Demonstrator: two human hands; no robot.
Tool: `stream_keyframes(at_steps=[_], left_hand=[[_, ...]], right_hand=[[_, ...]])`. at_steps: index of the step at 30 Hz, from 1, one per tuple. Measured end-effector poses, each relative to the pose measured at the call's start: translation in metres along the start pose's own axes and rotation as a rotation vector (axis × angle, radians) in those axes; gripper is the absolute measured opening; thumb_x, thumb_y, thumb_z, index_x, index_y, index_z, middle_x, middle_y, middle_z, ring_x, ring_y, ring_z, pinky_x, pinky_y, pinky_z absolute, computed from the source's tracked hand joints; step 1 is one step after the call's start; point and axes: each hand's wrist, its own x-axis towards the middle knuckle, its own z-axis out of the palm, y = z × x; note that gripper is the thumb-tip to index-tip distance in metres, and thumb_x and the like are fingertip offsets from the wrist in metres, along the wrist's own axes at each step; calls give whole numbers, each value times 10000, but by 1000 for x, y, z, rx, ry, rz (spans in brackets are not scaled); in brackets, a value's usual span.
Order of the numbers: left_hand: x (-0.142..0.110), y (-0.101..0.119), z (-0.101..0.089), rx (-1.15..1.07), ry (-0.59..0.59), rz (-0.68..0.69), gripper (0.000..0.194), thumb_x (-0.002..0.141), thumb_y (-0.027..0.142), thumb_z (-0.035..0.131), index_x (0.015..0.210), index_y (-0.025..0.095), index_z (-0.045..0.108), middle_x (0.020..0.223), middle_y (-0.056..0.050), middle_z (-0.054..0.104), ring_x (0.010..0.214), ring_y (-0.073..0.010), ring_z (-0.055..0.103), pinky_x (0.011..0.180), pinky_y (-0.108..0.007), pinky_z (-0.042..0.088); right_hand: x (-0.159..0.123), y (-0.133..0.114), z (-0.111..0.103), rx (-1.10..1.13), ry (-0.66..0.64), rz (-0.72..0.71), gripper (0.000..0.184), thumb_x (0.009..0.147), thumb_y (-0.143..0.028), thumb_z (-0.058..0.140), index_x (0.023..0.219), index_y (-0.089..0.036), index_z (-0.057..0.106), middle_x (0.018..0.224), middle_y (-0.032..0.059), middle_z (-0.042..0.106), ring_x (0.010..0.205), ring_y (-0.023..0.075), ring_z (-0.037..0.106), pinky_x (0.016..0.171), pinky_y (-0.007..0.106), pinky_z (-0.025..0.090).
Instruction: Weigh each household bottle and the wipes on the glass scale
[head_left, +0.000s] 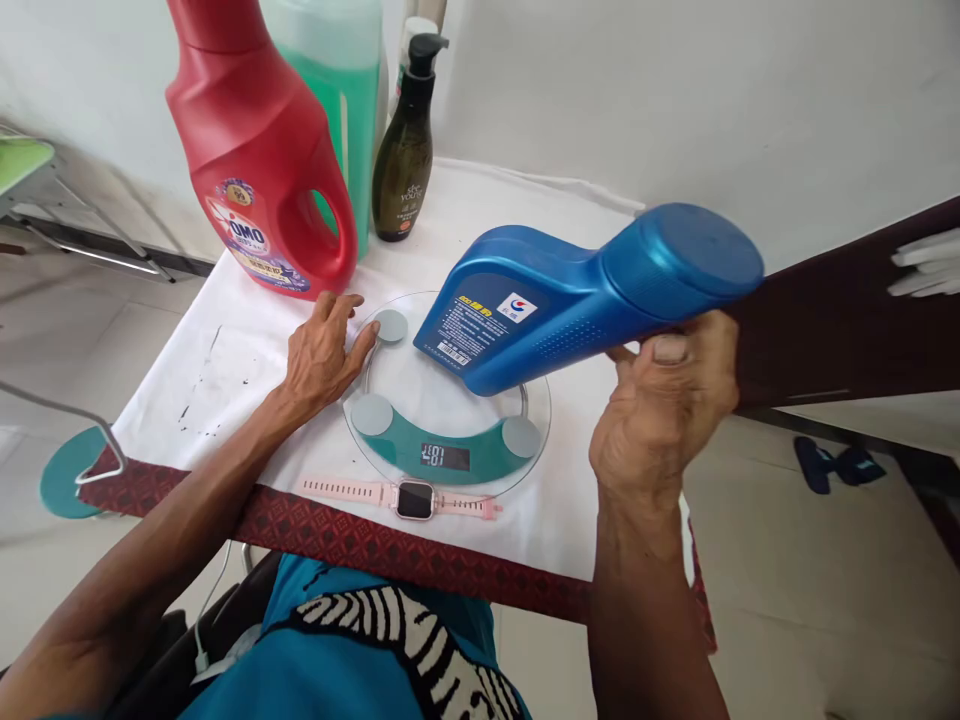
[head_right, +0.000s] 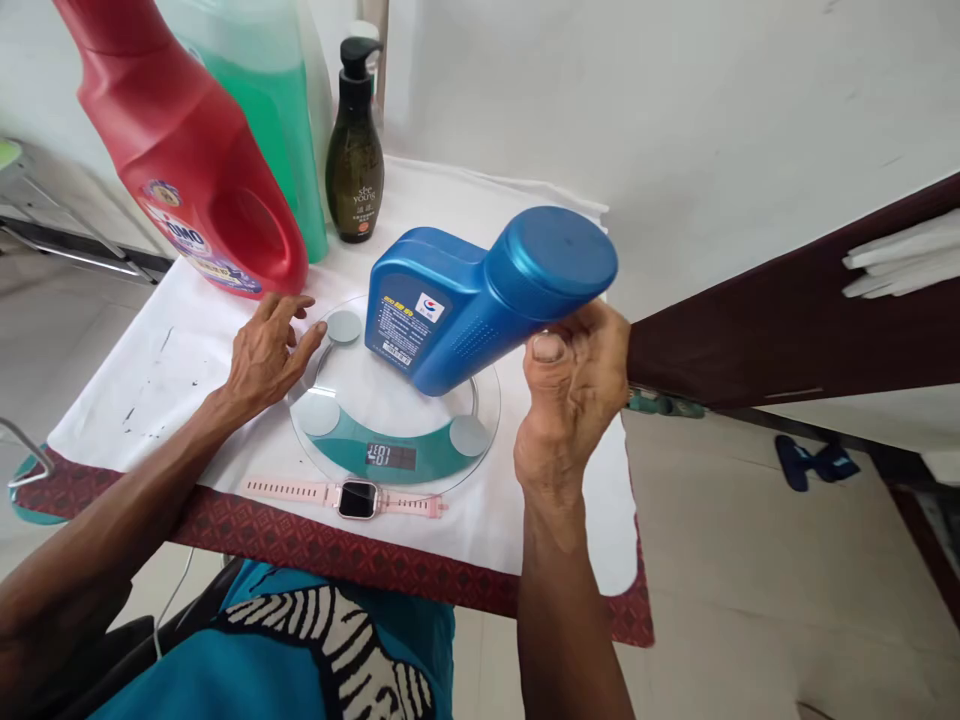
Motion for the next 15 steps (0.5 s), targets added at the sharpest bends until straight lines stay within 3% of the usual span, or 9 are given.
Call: stream_keyframes(at_steps=[3, 5, 10, 13, 15], left_hand=[[-4, 11, -12, 47, 53, 51, 418, 1000, 465, 571, 1317, 196, 611, 1318, -134, 630, 854, -204, 680, 731, -361, 562], [-10, 23, -20, 37, 80, 97, 414, 990, 437, 597, 1325, 194, 603, 1310, -139, 616, 904, -214, 680, 741, -358, 572], [-49, 69, -47, -87, 129, 128, 318, 996, 383, 605, 1253, 199, 638, 1128, -82, 658, 881, -180, 646, 770, -337, 567], [-86, 98, -74, -268, 1, -14, 222, 1011, 411, 597, 1076, 222, 692, 885, -13, 649, 750, -144, 590, 687, -294, 509], [-114, 109, -92, -428, -213, -213, 316, 1016, 501, 573, 886, 239, 692, 775, 4, 629, 683, -141, 550, 627, -285, 466]], right_hand=[[-18, 6, -16, -79, 50, 114, 383, 950, -595, 634, 1081, -241, 701, 1086, 41, 705, 1070, 247, 690, 866, 435, 556], [-30, 10, -25, -111, 78, 177, 378, 972, -585, 607, 1061, -231, 706, 1059, 49, 729, 1042, 251, 714, 831, 428, 566], [-46, 17, -42, -69, 100, 243, 358, 984, -558, 605, 1005, -216, 711, 943, 33, 742, 871, 219, 731, 702, 370, 569], [-47, 18, -50, -43, 40, 238, 331, 988, -530, 621, 993, -213, 715, 937, 29, 745, 826, 201, 724, 667, 350, 573], [-48, 19, -56, -42, -14, 225, 309, 990, -510, 633, 981, -213, 718, 947, 30, 748, 819, 196, 721, 660, 347, 578]])
